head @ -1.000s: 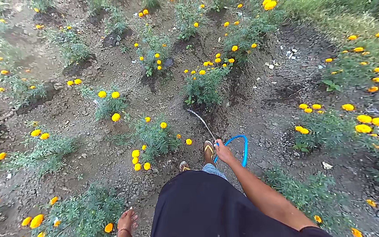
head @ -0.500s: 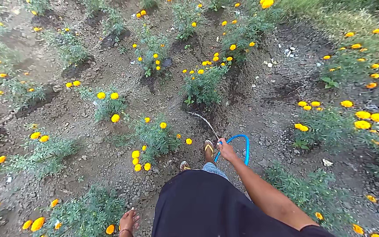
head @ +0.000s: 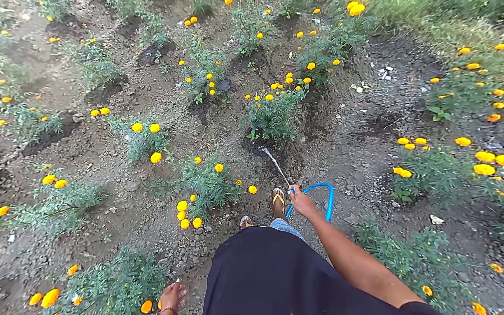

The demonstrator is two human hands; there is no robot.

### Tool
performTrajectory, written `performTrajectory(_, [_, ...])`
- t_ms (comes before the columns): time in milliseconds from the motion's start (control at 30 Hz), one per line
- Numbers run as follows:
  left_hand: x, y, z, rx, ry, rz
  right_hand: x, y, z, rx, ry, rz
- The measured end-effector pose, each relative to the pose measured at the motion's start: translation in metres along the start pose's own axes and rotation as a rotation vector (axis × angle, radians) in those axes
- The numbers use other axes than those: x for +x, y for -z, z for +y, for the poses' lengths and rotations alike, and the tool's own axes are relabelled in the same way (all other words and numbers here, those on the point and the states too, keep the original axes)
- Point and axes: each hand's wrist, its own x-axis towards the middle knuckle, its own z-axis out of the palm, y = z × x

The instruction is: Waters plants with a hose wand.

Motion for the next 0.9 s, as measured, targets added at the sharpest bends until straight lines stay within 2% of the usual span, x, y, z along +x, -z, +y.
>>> performTrajectory(400, [0.003,-0.002,-0.001,-0.035,0.012,0.013,0.004,-0.008,-0.013,-0.025,0.051,-0.034])
performTrajectory(700, [-0.004,-0.006,0.001,-0.002,0.021,-0.005,0.003,-0.004,-0.007,0.044,0.054,0.027])
performTrajectory(900, [-0.003,-0.009,0.007,-0.002,0.004,0.004,0.001,-0.001,-0.004,-0.026,-0.001,-0.062])
